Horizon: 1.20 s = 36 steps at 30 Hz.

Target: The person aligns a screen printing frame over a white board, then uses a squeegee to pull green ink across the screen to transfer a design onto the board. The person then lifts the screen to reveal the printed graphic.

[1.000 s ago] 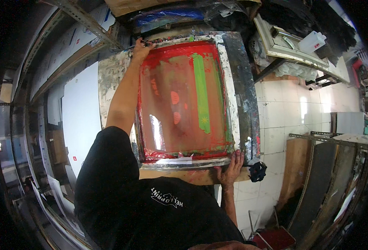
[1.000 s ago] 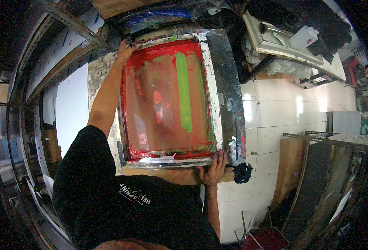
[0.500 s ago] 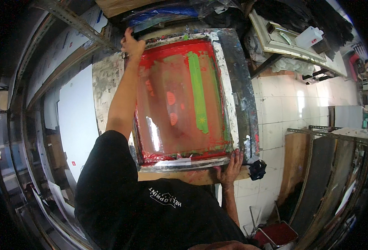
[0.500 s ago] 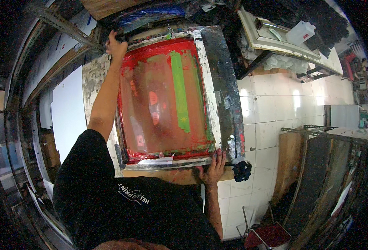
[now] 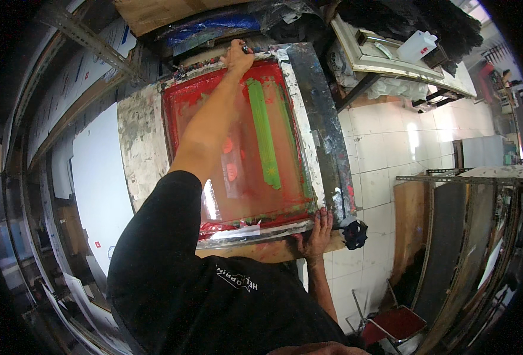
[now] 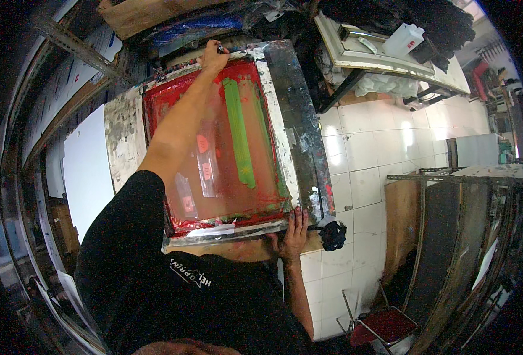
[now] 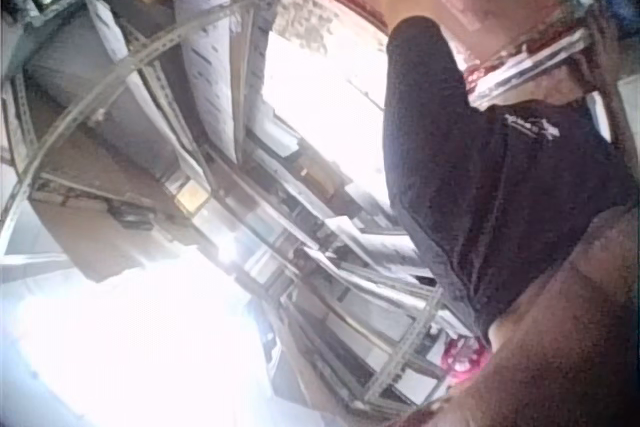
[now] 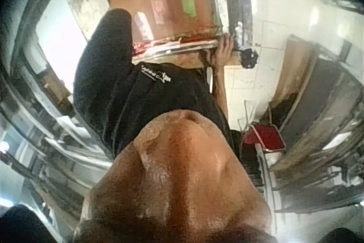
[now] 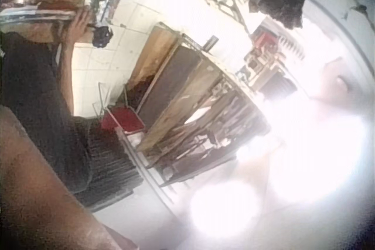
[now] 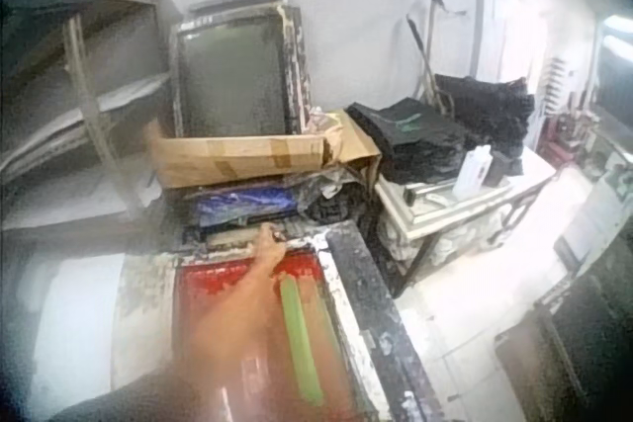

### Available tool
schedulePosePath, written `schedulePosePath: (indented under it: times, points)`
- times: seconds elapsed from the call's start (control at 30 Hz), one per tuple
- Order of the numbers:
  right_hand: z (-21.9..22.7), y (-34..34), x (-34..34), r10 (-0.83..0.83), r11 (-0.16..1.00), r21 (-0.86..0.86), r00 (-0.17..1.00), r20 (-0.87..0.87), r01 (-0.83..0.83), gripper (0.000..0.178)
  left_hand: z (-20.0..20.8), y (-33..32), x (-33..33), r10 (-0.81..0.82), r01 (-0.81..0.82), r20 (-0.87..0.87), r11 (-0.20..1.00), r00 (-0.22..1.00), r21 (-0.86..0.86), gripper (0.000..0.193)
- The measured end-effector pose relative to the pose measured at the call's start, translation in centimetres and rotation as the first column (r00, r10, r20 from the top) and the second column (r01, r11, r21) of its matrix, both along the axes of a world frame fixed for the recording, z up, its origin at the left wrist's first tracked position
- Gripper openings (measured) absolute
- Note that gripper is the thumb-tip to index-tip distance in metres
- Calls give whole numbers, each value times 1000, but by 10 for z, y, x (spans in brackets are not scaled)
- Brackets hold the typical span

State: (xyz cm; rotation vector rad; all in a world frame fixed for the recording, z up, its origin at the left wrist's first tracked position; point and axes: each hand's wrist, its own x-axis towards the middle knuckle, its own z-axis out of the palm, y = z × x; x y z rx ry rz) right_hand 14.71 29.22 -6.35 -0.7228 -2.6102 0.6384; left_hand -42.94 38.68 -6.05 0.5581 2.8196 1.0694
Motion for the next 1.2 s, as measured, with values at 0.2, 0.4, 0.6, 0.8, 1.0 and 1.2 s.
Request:
schedulePosePath:
  times: [0.2,0.4,0.6,0.8,1.0,1.2]
  points:
    - [2,0,0,17,1000,22,999,-31,-17,80,4,-42,-18,-156,125,-195,979,968,-162,79]
    - [12,-4,-4,-19,1000,24,998,-63,20,78,79,-161,93,-95,145,-414,985,905,92,85]
    - [7,4,9,30,1000,0,983,-184,-31,72,110,-320,250,107,-6,-478,978,872,208,75]
    - [28,11,-12,-35,996,82,994,-101,44,69,79,-439,400,431,-339,-281,884,857,322,69]
    - [39,53,-51,-3,1000,21,960,281,-3,60,57,-459,513,625,-599,80,692,776,403,68]
    - [53,62,-56,97,995,-41,912,399,-88,64,32,-438,565,351,-559,455,666,819,493,65]
